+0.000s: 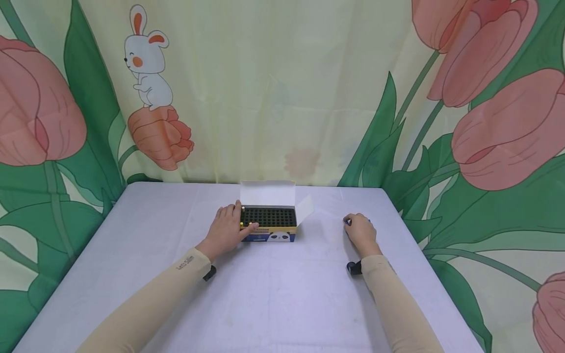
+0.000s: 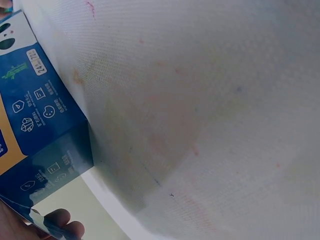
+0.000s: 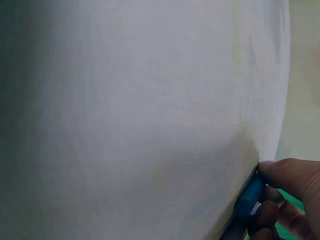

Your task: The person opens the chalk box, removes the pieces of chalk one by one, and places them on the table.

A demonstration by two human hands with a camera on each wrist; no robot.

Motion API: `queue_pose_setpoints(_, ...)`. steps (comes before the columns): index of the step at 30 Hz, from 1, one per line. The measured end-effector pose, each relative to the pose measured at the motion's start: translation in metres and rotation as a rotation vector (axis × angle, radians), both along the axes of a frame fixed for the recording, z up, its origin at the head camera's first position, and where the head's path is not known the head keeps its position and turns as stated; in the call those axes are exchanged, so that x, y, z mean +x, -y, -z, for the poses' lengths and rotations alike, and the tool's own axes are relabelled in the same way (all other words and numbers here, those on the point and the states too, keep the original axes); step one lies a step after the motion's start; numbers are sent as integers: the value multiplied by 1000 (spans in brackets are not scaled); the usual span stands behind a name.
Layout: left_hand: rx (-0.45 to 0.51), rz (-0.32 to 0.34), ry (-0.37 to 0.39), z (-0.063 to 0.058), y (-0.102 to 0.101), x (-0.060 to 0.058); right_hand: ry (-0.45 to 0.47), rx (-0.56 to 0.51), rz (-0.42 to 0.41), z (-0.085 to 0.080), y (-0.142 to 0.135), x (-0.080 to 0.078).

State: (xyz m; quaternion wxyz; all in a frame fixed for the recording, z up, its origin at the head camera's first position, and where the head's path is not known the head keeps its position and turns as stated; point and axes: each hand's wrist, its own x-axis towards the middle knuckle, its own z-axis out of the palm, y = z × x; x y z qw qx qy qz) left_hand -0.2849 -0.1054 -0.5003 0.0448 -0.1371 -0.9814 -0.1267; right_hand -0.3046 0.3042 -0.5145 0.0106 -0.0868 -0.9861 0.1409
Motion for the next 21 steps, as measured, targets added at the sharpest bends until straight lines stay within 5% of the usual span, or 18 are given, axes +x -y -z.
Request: queue_pose_setpoints(21, -13, -3, 14, 0, 1, -3, -1, -35, 11, -4, 0, -7)
